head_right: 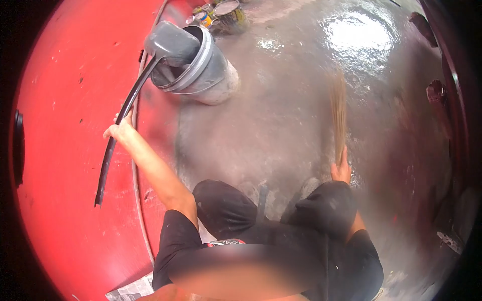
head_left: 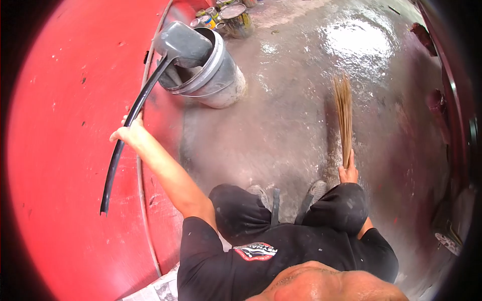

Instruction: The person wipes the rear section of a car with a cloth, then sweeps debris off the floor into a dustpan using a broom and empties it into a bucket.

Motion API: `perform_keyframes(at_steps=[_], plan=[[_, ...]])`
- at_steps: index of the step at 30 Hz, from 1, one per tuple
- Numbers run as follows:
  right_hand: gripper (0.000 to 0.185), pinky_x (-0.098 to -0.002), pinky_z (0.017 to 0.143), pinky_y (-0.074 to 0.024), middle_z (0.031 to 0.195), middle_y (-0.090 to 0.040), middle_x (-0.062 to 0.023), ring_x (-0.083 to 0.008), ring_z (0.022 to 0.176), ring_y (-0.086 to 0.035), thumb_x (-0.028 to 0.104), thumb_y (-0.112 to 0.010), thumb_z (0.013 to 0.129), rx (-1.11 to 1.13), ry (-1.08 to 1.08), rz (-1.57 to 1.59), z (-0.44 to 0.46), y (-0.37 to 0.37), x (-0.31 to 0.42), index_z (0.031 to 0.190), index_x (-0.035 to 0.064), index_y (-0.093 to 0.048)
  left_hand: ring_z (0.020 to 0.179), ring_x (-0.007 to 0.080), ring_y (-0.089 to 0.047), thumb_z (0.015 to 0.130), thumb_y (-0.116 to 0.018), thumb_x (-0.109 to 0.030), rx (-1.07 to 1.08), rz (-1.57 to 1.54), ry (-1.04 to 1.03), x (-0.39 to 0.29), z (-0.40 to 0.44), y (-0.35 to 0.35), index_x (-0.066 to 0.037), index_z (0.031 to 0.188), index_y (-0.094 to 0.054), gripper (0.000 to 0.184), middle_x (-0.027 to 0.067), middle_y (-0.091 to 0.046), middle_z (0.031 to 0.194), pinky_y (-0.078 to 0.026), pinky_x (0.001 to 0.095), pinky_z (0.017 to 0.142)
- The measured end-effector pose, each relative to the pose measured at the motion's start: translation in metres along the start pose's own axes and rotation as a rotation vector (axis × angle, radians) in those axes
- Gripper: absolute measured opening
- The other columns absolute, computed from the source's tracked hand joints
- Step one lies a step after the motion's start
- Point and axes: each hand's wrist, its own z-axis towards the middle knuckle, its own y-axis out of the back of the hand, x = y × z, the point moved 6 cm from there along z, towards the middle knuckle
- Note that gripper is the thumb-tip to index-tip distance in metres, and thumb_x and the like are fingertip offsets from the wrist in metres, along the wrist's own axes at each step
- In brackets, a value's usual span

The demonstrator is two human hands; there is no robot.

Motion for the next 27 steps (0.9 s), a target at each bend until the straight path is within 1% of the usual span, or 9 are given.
perform_keyframes(at_steps=[6, 10, 13, 14, 17, 18, 22, 24, 27], plan=[[0.086, -0.0492, 0.084, -0.0491, 0.105, -0.065, -0.028, -0.0469, 0.099, -0.063, 0.016, -0.061, 0.08, -0.084, 0.119, 0.018, 0.005, -0.008, -0.018, 0.155, 0.0257, -0.02, 0.069, 0.0216, -0.048, 0.073, -0.034, -0.091, 0.266, 0.074, -0.067, -0.034, 0.006, -0.034, -0.008, 0.081, -0.049, 0.085, 0.001, -0.045, 0.068, -0.04, 0.067, 0.088], [0.088, -0.0497, 0.087, -0.0503, 0.112, -0.064, -0.0289, -0.0456, 0.098, -0.064, 0.022, -0.063, 0.08, 0.113, 0.002, -0.024, 0.005, -0.007, -0.026, 0.156, 0.0225, -0.018, 0.071, 0.0249, -0.051, 0.069, -0.045, -0.088, 0.763, 0.097, -0.016, -0.061, -0.023, -0.083, -0.006, 0.077, -0.05, 0.083, 0.0057, -0.048, 0.066, -0.041, 0.0594, 0.083], [0.085, -0.0501, 0.082, -0.0483, 0.097, -0.066, -0.0299, -0.0478, 0.091, -0.064, 0.024, -0.061, 0.083, 0.057, -0.145, -0.007, -0.008, 0.005, -0.048, 0.156, 0.028, -0.016, 0.069, 0.0306, -0.054, 0.086, -0.036, -0.078, 0.983, 0.108, 0.084, -0.046, -0.103, -0.118, -0.001, 0.071, -0.051, 0.08, 0.0124, -0.054, 0.067, -0.047, 0.0554, 0.08], [0.085, -0.0504, 0.081, -0.0484, 0.094, -0.066, -0.0295, -0.0474, 0.089, -0.064, 0.025, -0.06, 0.084, 0.02, -0.138, -0.009, -0.013, 0.013, -0.051, 0.156, 0.0287, -0.014, 0.069, 0.0333, -0.056, 0.091, -0.033, -0.074, 1.081, 0.063, 0.167, -0.033, -0.123, -0.132, 0.002, 0.071, -0.053, 0.081, 0.0151, -0.056, 0.068, -0.049, 0.0556, 0.079], [0.084, -0.0501, 0.081, -0.0497, 0.091, -0.067, -0.0277, -0.0453, 0.087, -0.066, 0.026, -0.059, 0.086, -0.17, -0.306, 0.064, -0.047, 0.05, -0.07, 0.156, 0.0282, -0.012, 0.073, 0.0397, -0.061, 0.097, -0.025, -0.063, 1.038, 0.267, -0.148, 0.024, -0.161, -0.159, 0.013, 0.075, -0.054, 0.084, 0.0246, -0.055, 0.07, -0.052, 0.0614, 0.078], [0.084, -0.0501, 0.081, -0.0497, 0.091, -0.067, -0.0277, -0.0453, 0.087, -0.066, 0.026, -0.059, 0.086, -0.194, -0.329, 0.059, -0.059, 0.062, -0.077, 0.156, 0.0282, -0.012, 0.07, 0.0392, -0.061, 0.096, -0.034, -0.056, 1.027, 0.279, -0.219, 0.052, -0.183, -0.157, 0.013, 0.074, -0.054, 0.075, 0.0237, -0.055, 0.069, -0.053, 0.0585, 0.079], [0.083, -0.0463, 0.083, -0.0522, 0.091, -0.069, -0.0247, -0.0417, 0.086, -0.068, 0.031, -0.06, 0.087, -0.572, -0.548, -0.12, -0.097, 0.119, -0.173, 0.156, 0.0219, -0.014, 0.055, 0.0259, -0.051, 0.088, -0.055, -0.041, 1.163, 0.294, 0.186, 0.162, -0.212, -0.141, 0.0, 0.071, -0.052, 0.045, 0.0137, -0.051, 0.067, -0.05, 0.0455, 0.064], [0.08, -0.0447, 0.084, -0.0526, 0.097, -0.069, -0.0241, -0.0413, 0.089, -0.068, 0.032, -0.059, 0.089, -0.717, -0.681, -0.018, -0.121, 0.156, -0.172, 0.155, 0.0171, -0.017, 0.051, 0.018, -0.045, 0.09, -0.054, -0.036, 1.426, 0.318, 0.45, 0.205, -0.239, -0.111, -0.007, 0.073, -0.05, 0.034, 0.0072, -0.049, 0.069, -0.044, 0.0383, 0.058], [0.078, -0.0456, 0.087, -0.0518, 0.104, -0.068, -0.025, -0.042, 0.096, -0.067, 0.033, -0.057, 0.089, -0.956, -0.728, -0.155, -0.123, 0.163, -0.257, 0.154, 0.0141, -0.019, 0.05, 0.0144, -0.044, 0.093, -0.052, -0.03, 1.623, 0.472, 0.422, 0.25, -0.295, -0.046, -0.01, 0.08, -0.05, 0.023, 0.0041, -0.048, 0.071, -0.04, 0.0321, 0.053]])
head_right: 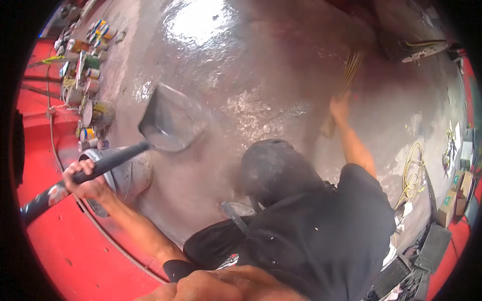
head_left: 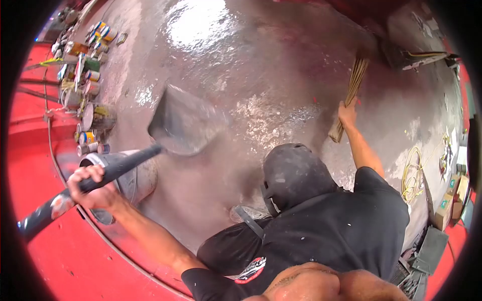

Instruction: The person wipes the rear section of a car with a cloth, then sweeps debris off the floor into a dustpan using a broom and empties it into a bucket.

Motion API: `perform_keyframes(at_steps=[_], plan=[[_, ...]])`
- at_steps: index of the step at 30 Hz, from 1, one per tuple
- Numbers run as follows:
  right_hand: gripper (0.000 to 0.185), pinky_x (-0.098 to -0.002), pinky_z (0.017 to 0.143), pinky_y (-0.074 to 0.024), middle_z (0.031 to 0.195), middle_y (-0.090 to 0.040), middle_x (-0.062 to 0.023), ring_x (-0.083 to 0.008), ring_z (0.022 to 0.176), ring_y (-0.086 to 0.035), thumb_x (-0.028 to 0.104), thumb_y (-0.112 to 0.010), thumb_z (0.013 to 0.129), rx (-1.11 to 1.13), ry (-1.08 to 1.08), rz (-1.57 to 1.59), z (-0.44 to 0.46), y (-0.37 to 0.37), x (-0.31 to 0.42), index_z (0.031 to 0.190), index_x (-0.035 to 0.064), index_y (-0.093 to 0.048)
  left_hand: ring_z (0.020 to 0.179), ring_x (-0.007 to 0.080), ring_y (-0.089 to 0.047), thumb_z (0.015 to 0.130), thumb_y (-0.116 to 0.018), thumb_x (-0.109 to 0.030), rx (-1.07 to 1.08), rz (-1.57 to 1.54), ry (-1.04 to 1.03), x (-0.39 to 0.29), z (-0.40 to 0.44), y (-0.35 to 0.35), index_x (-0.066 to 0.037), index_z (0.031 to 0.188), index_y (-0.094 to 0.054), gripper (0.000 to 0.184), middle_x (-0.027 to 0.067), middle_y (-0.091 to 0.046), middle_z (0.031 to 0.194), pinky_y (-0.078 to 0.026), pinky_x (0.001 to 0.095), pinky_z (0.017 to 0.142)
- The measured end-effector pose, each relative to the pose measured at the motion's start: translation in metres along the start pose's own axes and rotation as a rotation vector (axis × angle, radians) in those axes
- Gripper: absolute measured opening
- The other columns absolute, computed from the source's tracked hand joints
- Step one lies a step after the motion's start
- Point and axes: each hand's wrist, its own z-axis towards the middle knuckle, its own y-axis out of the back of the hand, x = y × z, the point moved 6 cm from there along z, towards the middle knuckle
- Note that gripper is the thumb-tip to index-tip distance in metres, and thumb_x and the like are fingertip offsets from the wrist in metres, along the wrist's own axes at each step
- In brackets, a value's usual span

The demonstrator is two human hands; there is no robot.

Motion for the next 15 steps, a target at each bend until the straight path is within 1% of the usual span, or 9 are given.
perform_keyframes(at_steps=[3, 5, 6, 8, 9, 11, 12, 14, 15], plan=[[0.078, -0.048, 0.093, -0.0495, 0.112, -0.066, -0.0275, -0.0454, 0.104, -0.063, 0.03, -0.054, 0.089, 0.425, -0.169, -0.167, -0.004, -0.039, -0.007, 0.154, 0.0112, -0.016, 0.047, 0.0142, -0.043, 0.093, -0.052, -0.023, 0.122, 0.019, 0.185, 0.073, -0.024, -0.031, -0.011, 0.087, -0.047, 0.014, 0.0043, -0.048, 0.072, -0.04, 0.0301, 0.048], [0.082, -0.0487, 0.093, -0.05, 0.109, -0.064, -0.0324, -0.0479, 0.101, -0.063, 0.025, -0.052, 0.087, 0.524, 0.001, -0.274, -0.059, -0.068, 0.028, 0.155, 0.0106, -0.008, 0.046, 0.0133, -0.044, 0.091, -0.055, -0.012, 0.059, 0.072, 0.254, 0.112, -0.042, -0.047, -0.01, 0.091, -0.047, 0.009, 0.0043, -0.048, 0.074, -0.041, 0.0307, 0.045], [0.084, -0.0491, 0.093, -0.0498, 0.107, -0.063, -0.0348, -0.0486, 0.099, -0.063, 0.024, -0.053, 0.086, 0.644, -0.049, -0.226, -0.097, -0.057, 0.065, 0.155, 0.0122, -0.007, 0.047, 0.013, -0.045, 0.09, -0.057, -0.007, 0.019, 0.151, 0.247, 0.129, -0.052, -0.053, -0.009, 0.093, -0.047, 0.01, 0.0043, -0.048, 0.075, -0.042, 0.0301, 0.044], [0.087, -0.0492, 0.088, -0.0502, 0.104, -0.065, -0.0314, -0.0472, 0.095, -0.064, 0.028, -0.056, 0.086, 0.928, 0.175, -0.214, -0.147, -0.061, 0.091, 0.156, 0.0121, -0.005, 0.048, 0.0122, -0.048, 0.087, -0.06, 0.0, 0.006, 0.31, 0.139, 0.15, -0.066, -0.064, -0.006, 0.097, -0.046, 0.018, 0.0051, -0.049, 0.077, -0.042, 0.0273, 0.042], [0.087, -0.0492, 0.088, -0.0502, 0.104, -0.065, -0.0314, -0.0472, 0.095, -0.064, 0.028, -0.056, 0.086, 0.94, 0.183, -0.219, -0.153, -0.061, 0.097, 0.156, 0.0121, -0.005, 0.048, 0.0122, -0.048, 0.087, -0.06, 0.0, -0.004, 0.32, 0.142, 0.156, -0.065, -0.062, -0.006, 0.097, -0.046, 0.018, 0.0051, -0.049, 0.077, -0.042, 0.0273, 0.042], [0.087, -0.0475, 0.081, -0.0516, 0.101, -0.064, -0.0305, -0.0409, 0.09, -0.067, 0.02, -0.057, 0.087, 1.23, 0.566, -0.037, -0.194, -0.061, 0.12, 0.157, 0.0205, -0.006, 0.048, 0.0127, -0.047, 0.086, -0.061, -0.001, -0.081, 0.285, 0.167, 0.151, -0.068, -0.062, -0.004, 0.096, -0.045, 0.019, 0.0066, -0.049, 0.077, -0.042, 0.0268, 0.043], [0.087, -0.0475, 0.081, -0.0516, 0.101, -0.064, -0.0305, -0.0409, 0.09, -0.067, 0.02, -0.057, 0.087, 1.252, 0.583, -0.039, -0.201, -0.06, 0.123, 0.157, 0.0205, -0.006, 0.048, 0.0131, -0.047, 0.087, -0.061, -0.005, -0.132, 0.346, 0.123, 0.151, -0.074, -0.071, -0.003, 0.093, -0.045, 0.017, 0.0055, -0.048, 0.073, -0.042, 0.027, 0.043], [0.081, -0.0457, 0.08, -0.0512, 0.095, -0.065, -0.0267, -0.0392, 0.086, -0.066, 0.021, -0.054, 0.09, 1.482, 0.893, -0.072, -0.225, -0.058, 0.138, 0.157, 0.0241, -0.009, 0.047, 0.0139, -0.047, 0.087, -0.06, -0.01, -0.182, 0.383, 0.054, 0.144, -0.077, -0.083, -0.001, 0.087, -0.045, 0.017, 0.0052, -0.047, 0.068, -0.042, 0.0276, 0.043], [0.081, -0.0457, 0.08, -0.0512, 0.095, -0.065, -0.0267, -0.0392, 0.086, -0.066, 0.021, -0.054, 0.09, 1.481, 0.903, -0.068, -0.221, -0.056, 0.141, 0.157, 0.0241, -0.009, 0.047, 0.0139, -0.047, 0.087, -0.06, -0.01, -0.185, 0.387, 0.046, 0.143, -0.077, -0.077, -0.001, 0.087, -0.045, 0.017, 0.0052, -0.047, 0.068, -0.042, 0.0276, 0.043]])
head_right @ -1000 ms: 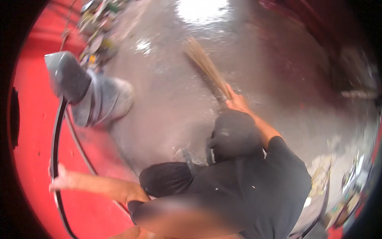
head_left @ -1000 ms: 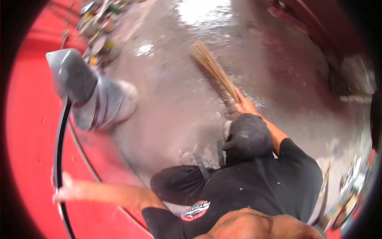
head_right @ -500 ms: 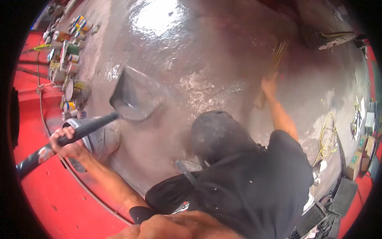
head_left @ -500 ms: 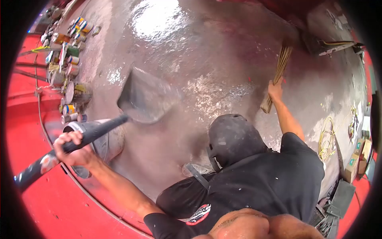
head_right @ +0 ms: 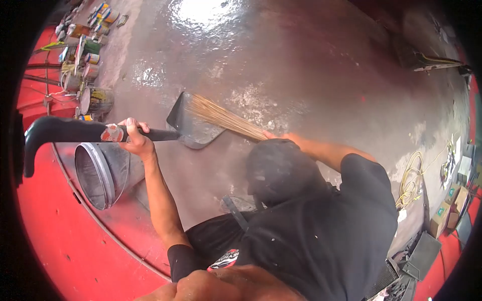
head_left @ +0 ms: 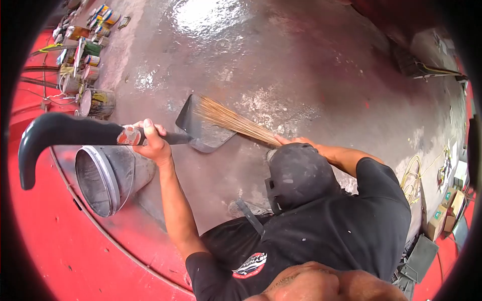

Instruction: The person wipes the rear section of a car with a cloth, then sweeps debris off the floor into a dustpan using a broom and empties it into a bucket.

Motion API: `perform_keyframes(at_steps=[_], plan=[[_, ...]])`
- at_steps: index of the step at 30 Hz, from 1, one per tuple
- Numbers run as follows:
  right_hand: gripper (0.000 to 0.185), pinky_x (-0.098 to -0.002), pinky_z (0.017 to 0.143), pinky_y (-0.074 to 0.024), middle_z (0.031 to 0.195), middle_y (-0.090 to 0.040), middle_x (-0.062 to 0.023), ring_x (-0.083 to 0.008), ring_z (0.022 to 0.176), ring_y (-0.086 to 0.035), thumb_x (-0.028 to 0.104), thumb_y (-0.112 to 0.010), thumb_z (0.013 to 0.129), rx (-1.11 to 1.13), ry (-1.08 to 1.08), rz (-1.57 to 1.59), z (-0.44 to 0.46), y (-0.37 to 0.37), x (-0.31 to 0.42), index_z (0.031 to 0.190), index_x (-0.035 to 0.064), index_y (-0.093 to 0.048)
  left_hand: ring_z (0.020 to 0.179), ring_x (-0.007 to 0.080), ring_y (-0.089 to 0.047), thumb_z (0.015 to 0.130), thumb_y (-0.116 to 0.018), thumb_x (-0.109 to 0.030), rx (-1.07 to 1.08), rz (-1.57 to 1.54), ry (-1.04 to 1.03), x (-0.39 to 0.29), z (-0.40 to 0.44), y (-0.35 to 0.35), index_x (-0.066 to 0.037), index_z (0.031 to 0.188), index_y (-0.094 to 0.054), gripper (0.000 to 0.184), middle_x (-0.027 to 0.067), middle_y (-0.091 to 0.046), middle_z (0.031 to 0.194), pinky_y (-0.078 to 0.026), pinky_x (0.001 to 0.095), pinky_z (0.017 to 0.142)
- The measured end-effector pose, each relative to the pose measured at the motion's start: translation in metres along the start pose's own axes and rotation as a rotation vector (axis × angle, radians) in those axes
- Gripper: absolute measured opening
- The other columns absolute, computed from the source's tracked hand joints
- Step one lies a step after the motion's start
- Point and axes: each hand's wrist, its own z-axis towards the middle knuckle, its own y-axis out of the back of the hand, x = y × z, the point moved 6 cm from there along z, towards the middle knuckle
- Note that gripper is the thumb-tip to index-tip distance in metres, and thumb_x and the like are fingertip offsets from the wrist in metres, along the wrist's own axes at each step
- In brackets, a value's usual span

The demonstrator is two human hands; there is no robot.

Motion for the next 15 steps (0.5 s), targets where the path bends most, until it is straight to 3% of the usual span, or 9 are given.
perform_keyframes(at_steps=[3, 5, 8, 9, 11, 13, 15], plan=[[0.071, -0.0451, 0.077, -0.0502, 0.095, -0.064, -0.0231, -0.0364, 0.084, -0.066, 0.027, -0.048, 0.094, -0.048, -0.033, -0.121, -0.033, 0.052, 0.022, 0.157, 0.0282, -0.014, 0.044, 0.0139, -0.045, 0.088, -0.059, -0.012, -0.028, -0.011, 0.002, 0.007, -0.004, 0.015, -0.002, 0.089, -0.045, 0.017, 0.0059, -0.046, 0.068, -0.042, 0.0277, 0.043], [0.066, -0.0455, 0.078, -0.0503, 0.102, -0.063, -0.0227, -0.036, 0.088, -0.066, 0.03, -0.043, 0.096, 0.061, -0.145, -0.416, -0.054, 0.089, 0.013, 0.156, 0.0323, -0.015, 0.044, 0.0138, -0.044, 0.088, -0.059, -0.012, -0.05, -0.03, 0.018, 0.004, -0.001, 0.028, -0.002, 0.089, -0.045, 0.017, 0.0058, -0.046, 0.068, -0.042, 0.028, 0.043], [0.082, -0.0516, 0.074, -0.0512, 0.094, -0.061, -0.0227, -0.0427, 0.075, -0.062, 0.015, -0.055, 0.083, -0.275, -0.246, -0.409, -0.057, 0.146, -0.067, 0.155, 0.0309, -0.019, 0.044, 0.0143, -0.044, 0.089, -0.057, -0.014, -0.087, -0.056, 0.053, 0.002, 0.011, 0.043, -0.005, 0.088, -0.044, 0.016, 0.0055, -0.046, 0.067, -0.042, 0.0294, 0.044], [0.081, -0.0518, 0.073, -0.0516, 0.097, -0.062, -0.0233, -0.0426, 0.075, -0.062, 0.015, -0.054, 0.084, -0.484, -0.208, -0.444, -0.053, 0.174, -0.074, 0.155, 0.0297, -0.02, 0.045, 0.0147, -0.044, 0.09, -0.056, -0.014, -0.087, -0.073, 0.059, 0.002, 0.017, 0.051, -0.005, 0.088, -0.044, 0.015, 0.0056, -0.046, 0.068, -0.042, 0.0298, 0.045], [0.08, -0.0507, 0.073, -0.0523, 0.105, -0.064, -0.0263, -0.0417, 0.08, -0.065, 0.018, -0.054, 0.085, -0.676, -0.589, -0.178, -0.027, 0.221, -0.1, 0.155, 0.0268, -0.018, 0.047, 0.0152, -0.046, 0.091, -0.054, -0.016, -0.066, -0.088, 0.069, 0.0, 0.026, 0.071, -0.007, 0.089, -0.045, 0.013, 0.0056, -0.047, 0.07, -0.043, 0.0307, 0.048], [0.081, -0.0491, 0.076, -0.0533, 0.11, -0.064, -0.0293, -0.0403, 0.085, -0.067, 0.022, -0.055, 0.085, -1.064, -0.512, 0.072, 0.022, 0.241, -0.152, 0.156, 0.0247, -0.015, 0.048, 0.015, -0.046, 0.091, -0.054, -0.016, -0.087, -0.058, 0.08, 0.005, 0.032, 0.098, -0.006, 0.088, -0.044, 0.014, 0.0056, -0.048, 0.071, -0.043, 0.0309, 0.048], [0.085, -0.0472, 0.077, -0.0538, 0.107, -0.066, -0.0285, -0.0389, 0.088, -0.069, 0.026, -0.056, 0.084, -1.018, -0.427, 0.307, 0.088, 0.22, -0.175, 0.156, 0.0241, -0.012, 0.048, 0.0149, -0.046, 0.091, -0.054, -0.015, -0.085, -0.016, 0.055, 0.012, 0.028, 0.108, -0.006, 0.087, -0.044, 0.014, 0.0055, -0.047, 0.071, -0.043, 0.0308, 0.048]])
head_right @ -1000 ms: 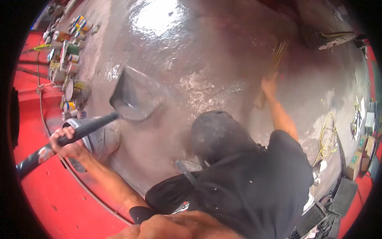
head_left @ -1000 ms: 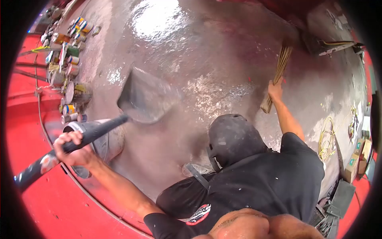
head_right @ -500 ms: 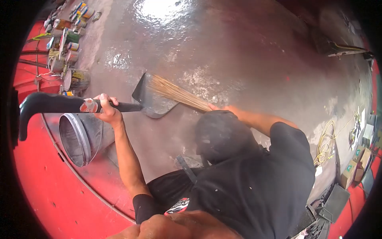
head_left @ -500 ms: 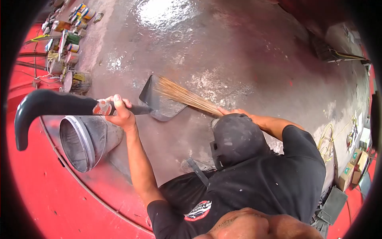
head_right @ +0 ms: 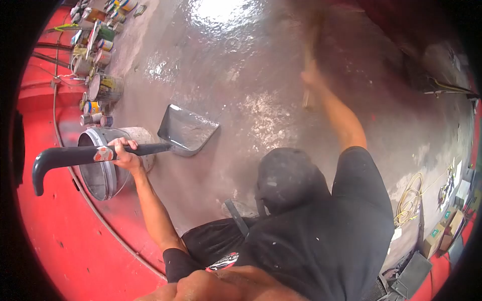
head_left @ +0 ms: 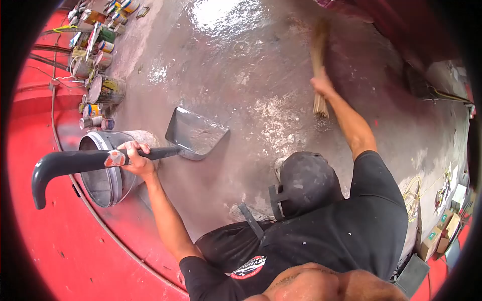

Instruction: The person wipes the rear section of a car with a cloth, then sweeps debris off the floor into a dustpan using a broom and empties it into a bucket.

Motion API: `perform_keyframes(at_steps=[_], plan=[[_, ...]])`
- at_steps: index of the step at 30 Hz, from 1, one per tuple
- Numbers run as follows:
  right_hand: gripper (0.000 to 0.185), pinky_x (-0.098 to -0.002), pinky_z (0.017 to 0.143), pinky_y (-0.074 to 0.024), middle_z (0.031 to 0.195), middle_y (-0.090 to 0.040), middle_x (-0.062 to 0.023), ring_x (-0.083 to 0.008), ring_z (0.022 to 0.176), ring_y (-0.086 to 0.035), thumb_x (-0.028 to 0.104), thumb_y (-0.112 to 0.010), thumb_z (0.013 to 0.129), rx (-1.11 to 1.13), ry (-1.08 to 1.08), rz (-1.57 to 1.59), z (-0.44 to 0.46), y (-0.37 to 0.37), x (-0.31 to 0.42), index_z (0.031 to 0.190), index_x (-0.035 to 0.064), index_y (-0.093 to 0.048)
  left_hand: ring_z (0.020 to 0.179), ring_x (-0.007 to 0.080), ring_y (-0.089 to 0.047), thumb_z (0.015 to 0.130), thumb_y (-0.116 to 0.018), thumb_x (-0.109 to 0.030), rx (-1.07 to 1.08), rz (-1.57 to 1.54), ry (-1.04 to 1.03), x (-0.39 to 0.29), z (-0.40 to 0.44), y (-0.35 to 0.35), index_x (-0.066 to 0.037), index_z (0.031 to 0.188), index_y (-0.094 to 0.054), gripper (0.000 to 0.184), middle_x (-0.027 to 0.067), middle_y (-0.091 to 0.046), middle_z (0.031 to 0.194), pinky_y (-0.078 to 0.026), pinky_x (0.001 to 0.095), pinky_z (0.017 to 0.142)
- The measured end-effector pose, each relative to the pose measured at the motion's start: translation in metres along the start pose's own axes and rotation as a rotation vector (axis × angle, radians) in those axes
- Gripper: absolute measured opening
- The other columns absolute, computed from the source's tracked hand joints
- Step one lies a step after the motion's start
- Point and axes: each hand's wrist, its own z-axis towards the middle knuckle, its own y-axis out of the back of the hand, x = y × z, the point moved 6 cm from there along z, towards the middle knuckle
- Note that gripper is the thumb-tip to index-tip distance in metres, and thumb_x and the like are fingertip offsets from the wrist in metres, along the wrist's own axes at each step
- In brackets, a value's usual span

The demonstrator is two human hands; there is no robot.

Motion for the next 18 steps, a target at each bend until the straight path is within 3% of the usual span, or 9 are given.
perform_keyframes(at_steps=[3, 4, 5, 8, 10, 12, 13, 16, 18], plan=[[0.085, -0.0477, 0.08, -0.0539, 0.101, -0.067, -0.0288, -0.0399, 0.093, -0.068, 0.018, -0.059, 0.083, 0.564, 0.052, -0.265, -0.105, -0.072, 0.058, 0.154, 0.0341, -0.016, 0.047, 0.0155, -0.045, 0.088, -0.058, -0.014, -0.097, -0.011, -0.021, 0.009, 0.002, 0.008, -0.002, 0.087, -0.044, 0.019, 0.0081, -0.046, 0.068, -0.043, 0.0282, 0.045], [0.085, -0.0487, 0.079, -0.0538, 0.097, -0.067, -0.0278, -0.0398, 0.088, -0.068, 0.017, -0.059, 0.083, 0.637, 0.231, -0.509, -0.139, -0.101, 0.053, 0.155, 0.0329, -0.016, 0.048, 0.0154, -0.045, 0.088, -0.058, -0.014, -0.116, 0.033, -0.043, 0.01, 0.0, 0.011, -0.002, 0.087, -0.044, 0.019, 0.008, -0.046, 0.068, -0.043, 0.0281, 0.045], [0.085, -0.0495, 0.076, -0.0538, 0.093, -0.067, -0.026, -0.0386, 0.083, -0.068, 0.017, -0.061, 0.083, 0.798, 0.333, -0.399, -0.18, -0.106, 0.076, 0.154, 0.0325, -0.019, 0.048, 0.0153, -0.046, 0.088, -0.058, -0.014, -0.129, 0.075, -0.069, 0.009, -0.001, 0.012, -0.002, 0.087, -0.044, 0.019, 0.0079, -0.046, 0.068, -0.043, 0.0279, 0.045], [0.084, -0.0497, 0.071, -0.0521, 0.083, -0.065, -0.024, -0.0392, 0.073, -0.065, 0.015, -0.062, 0.079, 0.981, 0.47, -0.474, -0.233, -0.09, 0.129, 0.154, 0.0268, -0.025, 0.049, 0.0152, -0.046, 0.09, -0.057, -0.014, -0.132, 0.117, -0.075, 0.008, -0.002, 0.002, -0.002, 0.089, -0.044, 0.018, 0.0072, -0.046, 0.069, -0.043, 0.0292, 0.047], [0.084, -0.0473, 0.071, -0.0534, 0.086, -0.066, -0.0215, -0.0355, 0.076, -0.066, 0.013, -0.061, 0.08, 1.122, 0.465, -0.447, -0.236, -0.069, 0.142, 0.153, 0.0332, -0.025, 0.048, 0.0158, -0.047, 0.092, -0.054, -0.015, -0.147, 0.16, -0.079, 0.006, -0.003, -0.001, -0.002, 0.088, -0.045, 0.016, 0.0069, -0.047, 0.07, -0.044, 0.0304, 0.048], [0.084, -0.0452, 0.071, -0.0534, 0.085, -0.066, -0.0173, -0.0339, 0.073, -0.065, 0.009, -0.058, 0.079, 1.004, 0.598, -0.441, -0.187, -0.047, 0.121, 0.153, 0.0339, -0.027, 0.048, 0.0159, -0.047, 0.092, -0.054, -0.015, -0.157, 0.145, -0.068, 0.008, -0.004, 0.003, -0.003, 0.088, -0.044, 0.016, 0.0069, -0.046, 0.069, -0.044, 0.0301, 0.047], [0.083, -0.0455, 0.072, -0.0536, 0.089, -0.067, -0.0164, -0.0344, 0.075, -0.066, 0.007, -0.057, 0.079, 0.816, 0.613, -0.39, -0.156, -0.027, 0.128, 0.153, 0.0342, -0.028, 0.048, 0.0159, -0.047, 0.092, -0.053, -0.014, -0.168, 0.134, -0.058, 0.009, -0.005, 0.007, -0.003, 0.087, -0.043, 0.016, 0.0069, -0.046, 0.069, -0.044, 0.0299, 0.047], [0.081, -0.0489, 0.077, -0.0533, 0.106, -0.066, -0.0274, -0.04, 0.087, -0.069, 0.014, -0.055, 0.082, 0.31, 0.288, -0.391, -0.04, 0.01, 0.132, 0.154, 0.033, -0.022, 0.048, 0.0155, -0.047, 0.093, -0.052, -0.014, -0.161, 0.146, -0.097, 0.005, -0.011, 0.015, -0.004, 0.086, -0.043, 0.016, 0.0073, -0.047, 0.071, -0.044, 0.03, 0.047], [0.081, -0.0462, 0.07, -0.0543, 0.1, -0.067, -0.028, -0.0381, 0.078, -0.069, 0.019, -0.055, 0.083, -0.091, 0.175, -0.236, 0.071, -0.007, 0.091, 0.154, 0.0318, -0.019, 0.05, 0.0148, -0.048, 0.096, -0.051, -0.016, -0.164, 0.126, -0.118, 0.009, -0.014, 0.021, -0.003, 0.089, -0.043, 0.017, 0.0078, -0.048, 0.076, -0.045, 0.0293, 0.049]])
